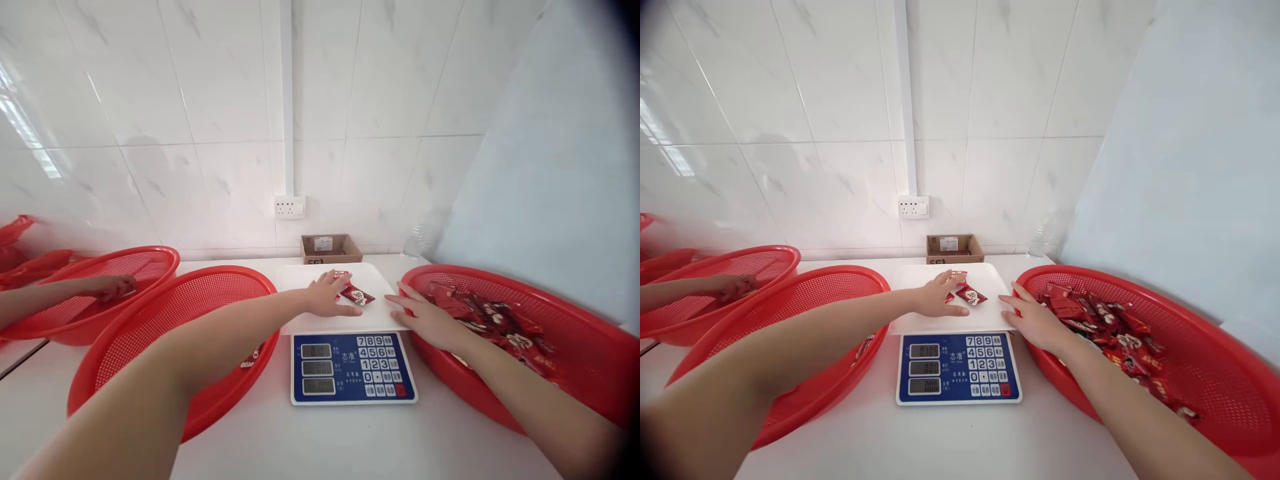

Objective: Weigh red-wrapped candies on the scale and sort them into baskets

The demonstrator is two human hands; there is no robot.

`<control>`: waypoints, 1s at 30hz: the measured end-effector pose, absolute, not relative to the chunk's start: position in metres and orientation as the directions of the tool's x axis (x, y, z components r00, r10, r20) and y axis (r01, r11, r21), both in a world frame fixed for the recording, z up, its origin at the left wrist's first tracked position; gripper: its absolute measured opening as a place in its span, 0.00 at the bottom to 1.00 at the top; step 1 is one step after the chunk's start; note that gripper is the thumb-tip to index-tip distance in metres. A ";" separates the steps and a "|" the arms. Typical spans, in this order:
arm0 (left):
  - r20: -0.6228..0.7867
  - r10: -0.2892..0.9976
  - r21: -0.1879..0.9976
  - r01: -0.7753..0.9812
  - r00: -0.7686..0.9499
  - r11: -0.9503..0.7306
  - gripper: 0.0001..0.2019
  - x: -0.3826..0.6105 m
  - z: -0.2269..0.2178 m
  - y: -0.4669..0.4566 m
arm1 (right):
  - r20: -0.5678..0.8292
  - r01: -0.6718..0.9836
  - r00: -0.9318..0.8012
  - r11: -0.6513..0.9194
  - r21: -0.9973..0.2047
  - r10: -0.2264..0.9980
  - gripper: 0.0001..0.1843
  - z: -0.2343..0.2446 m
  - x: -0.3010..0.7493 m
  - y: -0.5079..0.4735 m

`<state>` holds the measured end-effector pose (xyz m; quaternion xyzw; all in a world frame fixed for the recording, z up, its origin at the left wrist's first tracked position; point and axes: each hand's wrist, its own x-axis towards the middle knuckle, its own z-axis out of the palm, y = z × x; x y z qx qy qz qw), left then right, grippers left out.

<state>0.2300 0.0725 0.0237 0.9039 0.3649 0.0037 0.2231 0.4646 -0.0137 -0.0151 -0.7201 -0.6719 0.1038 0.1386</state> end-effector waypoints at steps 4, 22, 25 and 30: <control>-0.114 0.687 0.344 0.677 0.717 -0.650 0.44 0.265 0.009 0.077 | 0.019 0.932 0.063 -0.052 -0.359 0.998 0.29 -0.011 0.462 -0.015; 0.356 0.704 0.310 0.633 0.615 -0.710 0.14 0.239 0.039 0.086 | -0.002 0.923 0.061 -0.057 -0.380 0.998 0.29 -0.012 0.465 -0.015; 0.456 0.755 0.487 0.578 0.471 -0.655 0.15 0.187 0.056 0.071 | 0.045 0.929 0.059 -0.038 -0.367 0.997 0.29 -0.018 0.469 -0.012; 0.451 0.861 0.648 0.576 0.236 -0.498 0.12 0.093 0.035 0.050 | 0.060 0.938 0.060 -0.036 -0.345 0.996 0.29 -0.026 0.473 -0.007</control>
